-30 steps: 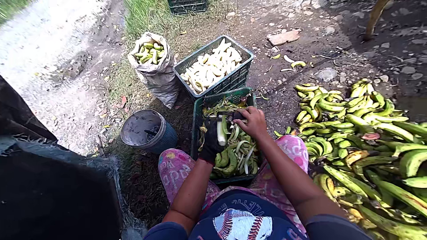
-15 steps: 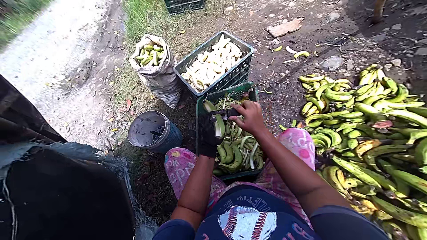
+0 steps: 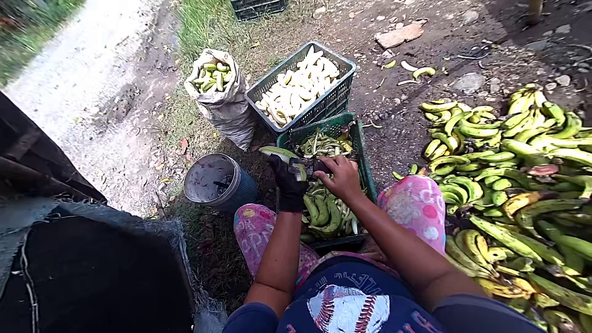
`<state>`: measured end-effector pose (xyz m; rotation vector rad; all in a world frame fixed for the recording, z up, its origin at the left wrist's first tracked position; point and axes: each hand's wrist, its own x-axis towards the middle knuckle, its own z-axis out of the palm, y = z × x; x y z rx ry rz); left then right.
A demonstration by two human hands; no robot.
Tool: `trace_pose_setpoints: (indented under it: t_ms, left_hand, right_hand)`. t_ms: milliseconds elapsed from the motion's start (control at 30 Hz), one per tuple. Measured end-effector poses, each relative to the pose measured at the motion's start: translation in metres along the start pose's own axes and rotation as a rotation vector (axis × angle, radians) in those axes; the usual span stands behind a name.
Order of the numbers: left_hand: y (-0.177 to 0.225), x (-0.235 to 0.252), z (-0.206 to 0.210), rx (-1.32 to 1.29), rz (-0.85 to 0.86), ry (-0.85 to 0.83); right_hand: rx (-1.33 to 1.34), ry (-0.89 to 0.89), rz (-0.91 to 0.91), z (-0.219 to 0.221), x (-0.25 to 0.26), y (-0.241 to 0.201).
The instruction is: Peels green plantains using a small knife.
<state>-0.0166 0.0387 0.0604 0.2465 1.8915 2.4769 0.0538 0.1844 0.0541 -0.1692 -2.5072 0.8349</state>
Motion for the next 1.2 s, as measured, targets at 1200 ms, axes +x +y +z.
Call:
trace_pose_setpoints:
  t_ms: [1200]
  left_hand:
    - [-0.004, -0.016, -0.03, 0.836, 0.158, -0.291]
  right_hand:
    - [0.012, -0.236, 0.023, -0.02, 0.004, 0.011]
